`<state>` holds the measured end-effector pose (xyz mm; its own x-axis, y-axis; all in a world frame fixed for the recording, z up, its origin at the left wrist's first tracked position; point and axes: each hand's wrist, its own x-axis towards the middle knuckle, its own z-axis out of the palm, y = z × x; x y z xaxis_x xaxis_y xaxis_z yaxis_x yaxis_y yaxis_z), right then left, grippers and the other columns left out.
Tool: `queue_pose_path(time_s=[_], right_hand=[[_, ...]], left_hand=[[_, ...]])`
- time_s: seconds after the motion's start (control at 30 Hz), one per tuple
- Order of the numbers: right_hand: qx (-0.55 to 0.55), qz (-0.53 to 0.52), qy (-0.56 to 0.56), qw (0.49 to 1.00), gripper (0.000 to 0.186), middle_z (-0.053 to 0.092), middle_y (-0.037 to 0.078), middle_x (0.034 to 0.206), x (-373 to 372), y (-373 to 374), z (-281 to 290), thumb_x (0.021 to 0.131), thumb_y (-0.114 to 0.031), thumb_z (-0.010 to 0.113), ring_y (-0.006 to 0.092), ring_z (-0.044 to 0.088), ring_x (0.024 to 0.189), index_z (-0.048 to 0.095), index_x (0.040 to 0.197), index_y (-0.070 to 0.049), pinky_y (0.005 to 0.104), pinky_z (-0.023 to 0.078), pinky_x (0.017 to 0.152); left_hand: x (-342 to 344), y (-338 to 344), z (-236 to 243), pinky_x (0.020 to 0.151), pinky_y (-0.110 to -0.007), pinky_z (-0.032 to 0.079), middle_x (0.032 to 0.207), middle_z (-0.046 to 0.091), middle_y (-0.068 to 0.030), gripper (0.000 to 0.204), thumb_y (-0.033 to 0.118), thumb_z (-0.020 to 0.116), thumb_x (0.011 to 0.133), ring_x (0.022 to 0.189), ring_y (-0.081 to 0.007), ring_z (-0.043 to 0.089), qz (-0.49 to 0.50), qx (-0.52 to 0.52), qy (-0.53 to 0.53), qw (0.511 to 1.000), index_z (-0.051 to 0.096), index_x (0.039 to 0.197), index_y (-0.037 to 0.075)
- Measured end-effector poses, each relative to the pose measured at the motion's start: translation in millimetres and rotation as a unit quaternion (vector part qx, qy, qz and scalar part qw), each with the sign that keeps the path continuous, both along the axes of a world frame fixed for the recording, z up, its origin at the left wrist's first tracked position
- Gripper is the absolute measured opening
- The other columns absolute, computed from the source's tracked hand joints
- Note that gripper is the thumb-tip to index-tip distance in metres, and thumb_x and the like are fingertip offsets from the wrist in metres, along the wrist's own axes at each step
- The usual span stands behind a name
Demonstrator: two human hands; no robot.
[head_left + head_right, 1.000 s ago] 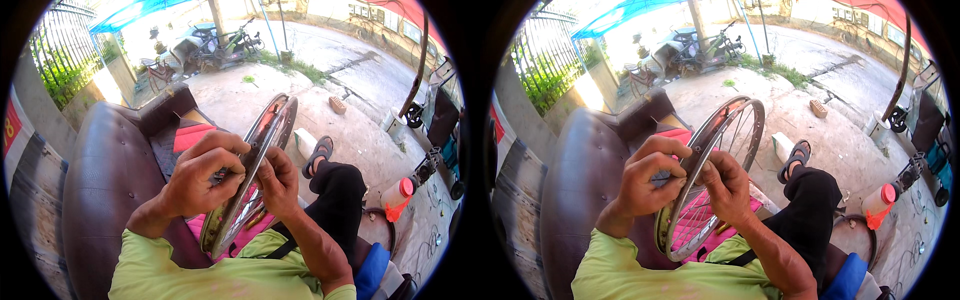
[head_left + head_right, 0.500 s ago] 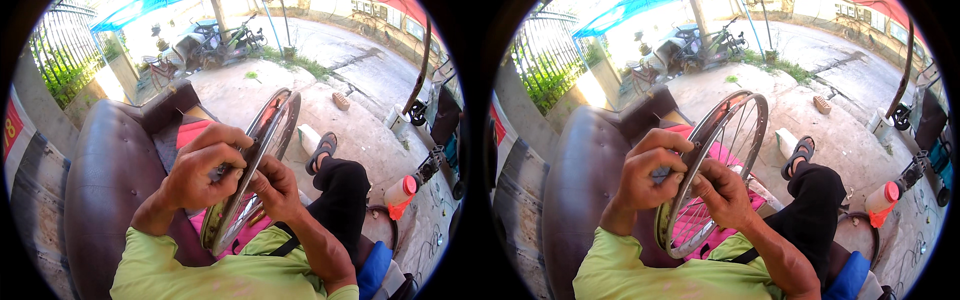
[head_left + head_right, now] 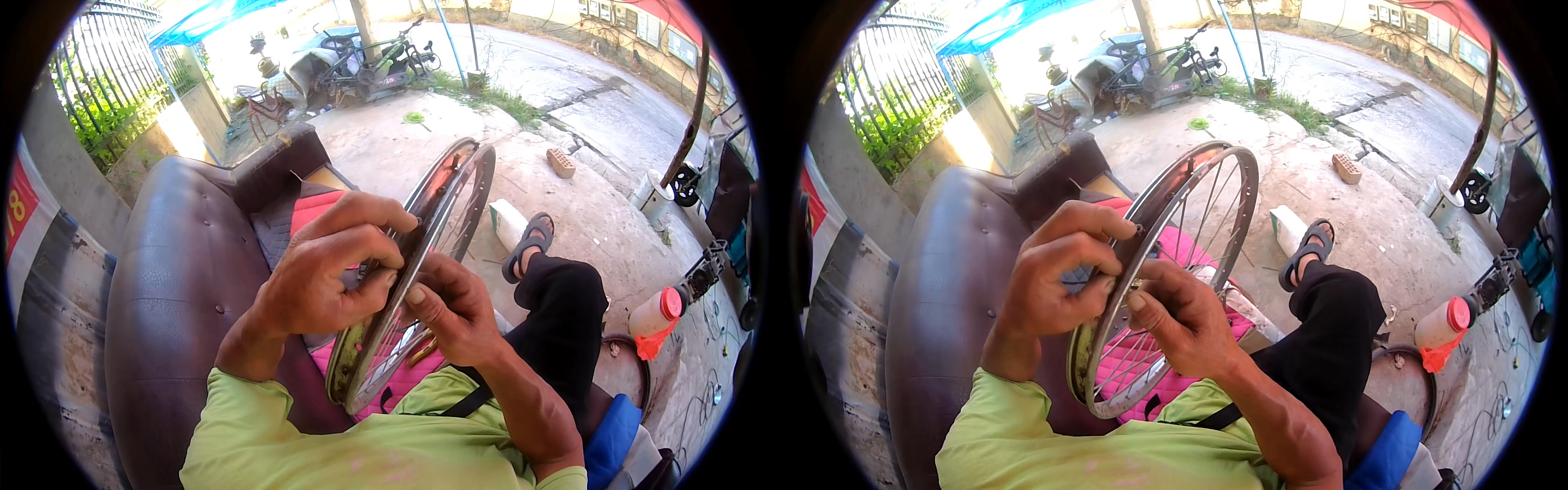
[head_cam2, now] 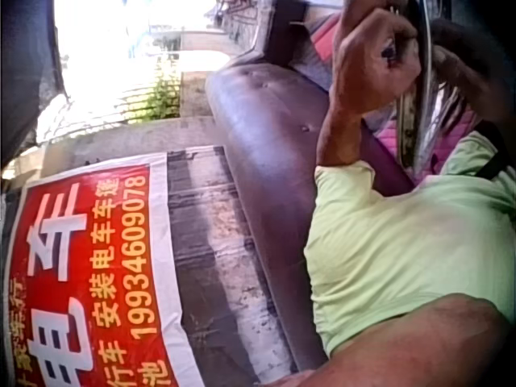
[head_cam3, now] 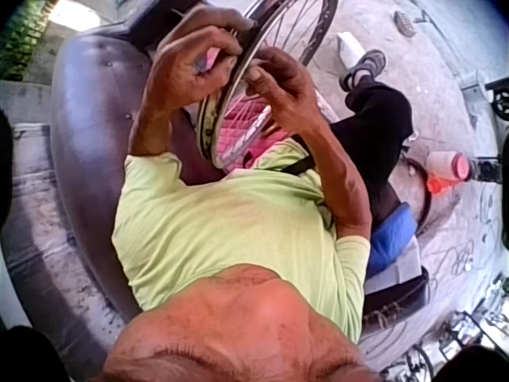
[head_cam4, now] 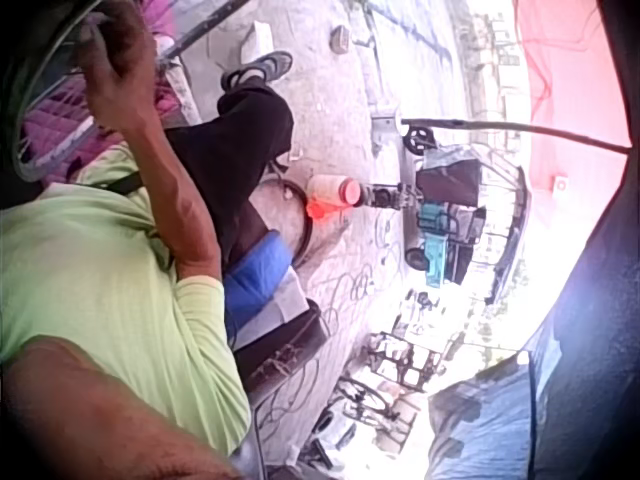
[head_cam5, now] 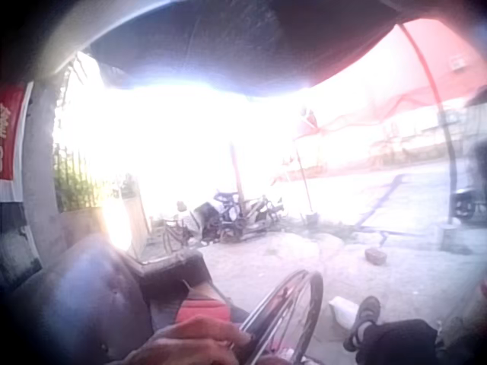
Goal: The person is seated on a sofa and holds a bicycle wheel in their lap. They use their hands to manipulate the spokes and rim, appearing to adjust the tension or alignment of the wheel components. The person rotates the wheel to access different sections while performing the adjustments.
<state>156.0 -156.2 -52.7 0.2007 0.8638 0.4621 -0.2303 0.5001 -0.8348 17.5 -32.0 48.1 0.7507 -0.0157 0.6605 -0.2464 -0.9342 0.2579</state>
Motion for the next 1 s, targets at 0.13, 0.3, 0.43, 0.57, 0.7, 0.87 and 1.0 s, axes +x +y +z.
queue_pose_path(time_s=[0.13, 0.3, 0.43, 0.57, 0.7, 0.87, 1.0], right_hand=[[0.001, -0.007, 0.015, 1.000, 0.029, 0.064, 0.003, 0.090, 3, -3, 0, 0.104, -0.020, 0.058, 0.0083, 0.059, 0.080, 0.059, 0.123, 0.001, 0.0247, 0.049, 0.073], [-0.032, 0.022, 0.025, 0.999, 0.027, 0.065, 0.003, 0.092, 9, -2, 5, 0.103, -0.021, 0.059, 0.0090, 0.060, 0.083, 0.062, 0.119, 0.001, 0.0261, 0.050, 0.076], [-0.042, 0.048, 0.033, 0.997, 0.027, 0.066, 0.003, 0.092, 13, 0, 3, 0.103, -0.021, 0.061, 0.0091, 0.061, 0.084, 0.063, 0.117, 0.002, 0.0265, 0.051, 0.076], [-0.045, 0.084, 0.085, 0.992, 0.027, 0.066, 0.003, 0.093, 12, 0, 1, 0.101, -0.020, 0.063, 0.0086, 0.061, 0.084, 0.063, 0.118, 0.002, 0.0255, 0.051, 0.076], [-0.057, 0.085, 0.076, 0.992, 0.027, 0.067, 0.003, 0.094, 12, -1, 3, 0.100, -0.019, 0.064, 0.0086, 0.062, 0.084, 0.064, 0.117, 0.002, 0.0250, 0.052, 0.076], [-0.052, 0.081, 0.074, 0.993, 0.026, 0.069, 0.003, 0.096, 11, 2, 4, 0.100, -0.019, 0.065, 0.0089, 0.062, 0.084, 0.066, 0.116, 0.002, 0.0254, 0.053, 0.077], [-0.043, 0.084, 0.081, 0.992, 0.025, 0.070, 0.004, 0.097, 9, 1, 9, 0.100, -0.018, 0.064, 0.0086, 0.062, 0.084, 0.067, 0.116, 0.002, 0.0255, 0.053, 0.077]], left_hand=[[0, 0, -1, 0.084, -0.035, 0.054, 0.115, 0.063, -0.0128, 0.018, -0.008, 0.069, 0.073, 0.099, -0.0264, 0.066, -0.001, -0.003, 0.000, 1.000, 0.063, 0.086, 0.003], [0, -3, 2, 0.084, -0.035, 0.054, 0.114, 0.064, -0.0128, 0.020, -0.008, 0.071, 0.074, 0.099, -0.0267, 0.066, -0.004, -0.004, 0.006, 1.000, 0.065, 0.090, 0.003], [-1, -3, 5, 0.084, -0.036, 0.055, 0.114, 0.064, -0.0128, 0.023, -0.007, 0.072, 0.073, 0.100, -0.0274, 0.066, -0.003, 0.005, 0.012, 1.000, 0.067, 0.093, 0.002], [-2, -2, 6, 0.083, -0.036, 0.055, 0.114, 0.064, -0.0127, 0.023, -0.007, 0.073, 0.073, 0.099, -0.0277, 0.066, 0.000, 0.014, 0.012, 1.000, 0.067, 0.093, 0.002], [-2, -2, 4, 0.083, -0.036, 0.055, 0.114, 0.064, -0.0126, 0.021, -0.007, 0.072, 0.073, 0.099, -0.0273, 0.066, 0.000, -0.001, 0.008, 1.000, 0.066, 0.090, 0.003], [-2, 0, 1, 0.087, -0.037, 0.052, 0.114, 0.065, -0.0143, 0.020, -0.007, 0.070, 0.066, 0.107, -0.0286, 0.064, 0.004, -0.025, 0.008, 1.000, 0.067, 0.084, 0.001], [-2, 0, -1, 0.087, -0.037, 0.052, 0.113, 0.065, -0.0146, 0.021, -0.007, 0.068, 0.065, 0.105, -0.0282, 0.064, 0.000, -0.030, 0.007, 1.000, 0.067, 0.084, 0.001]])
